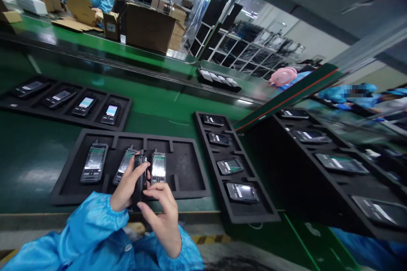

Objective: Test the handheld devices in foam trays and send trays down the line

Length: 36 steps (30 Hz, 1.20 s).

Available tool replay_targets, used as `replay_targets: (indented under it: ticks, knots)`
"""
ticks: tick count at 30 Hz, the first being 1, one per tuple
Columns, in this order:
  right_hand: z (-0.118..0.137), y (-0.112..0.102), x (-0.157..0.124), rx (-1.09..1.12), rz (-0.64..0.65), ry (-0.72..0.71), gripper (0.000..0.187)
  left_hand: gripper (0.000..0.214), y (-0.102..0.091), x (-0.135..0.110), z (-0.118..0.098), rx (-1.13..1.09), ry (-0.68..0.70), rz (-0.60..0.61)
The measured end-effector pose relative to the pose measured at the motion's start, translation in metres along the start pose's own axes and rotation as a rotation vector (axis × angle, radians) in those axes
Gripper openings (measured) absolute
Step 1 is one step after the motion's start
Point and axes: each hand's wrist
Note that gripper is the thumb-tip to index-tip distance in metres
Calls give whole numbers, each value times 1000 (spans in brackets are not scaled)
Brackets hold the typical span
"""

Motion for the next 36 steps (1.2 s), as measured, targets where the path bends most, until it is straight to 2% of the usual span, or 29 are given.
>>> replay_targets:
  ticks: [2, 4, 8, 11, 14, 16, 19, 22, 24, 27, 29, 36]
  knots:
    - [-2, 1, 1, -39, -3, -30, 17, 80, 1, -2, 2, 22, -20, 20]
    - [-3, 4, 0, -66, -24, -68, 18, 85, 0, -3, 5, 54, 5, 37]
    - [-5, 7, -4, -64, -85, -78, 23, 75, -5, -2, 12, 117, 72, 93]
    - [-8, 9, -9, -34, -115, -35, 27, 73, -9, -1, 15, 150, 110, 82]
    - [-12, 13, -12, 142, -69, 132, 47, 77, -9, -2, 12, 160, 194, 10]
    - [-14, 17, -11, 339, 23, 242, 62, 83, -7, -4, 9, 175, 242, -29]
    - [-15, 22, -8, 587, 154, 327, 73, 86, -6, -6, 3, 218, 266, -24]
    - [-15, 22, -7, 717, 188, 359, 82, 84, -13, -6, -2, 259, 236, 62]
    - [-15, 20, -7, 738, 162, 354, 83, 87, -21, -6, -4, 254, 187, 168]
    - [-14, 17, -7, 729, 134, 347, 80, 102, -29, -8, -7, 227, 117, 368]
    - [-14, 16, -7, 726, 123, 349, 79, 111, -31, -12, -8, 210, 115, 452]
    - [-19, 19, -8, 723, 92, 336, 77, 116, -30, -13, -5, 251, 146, 546]
Point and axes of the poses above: each hand's wrist, its own x-axis towards the middle knuckle, its own y-axis out of the palm, z = x × y, and after that the axes turned 4 degrees about -x, right-handed
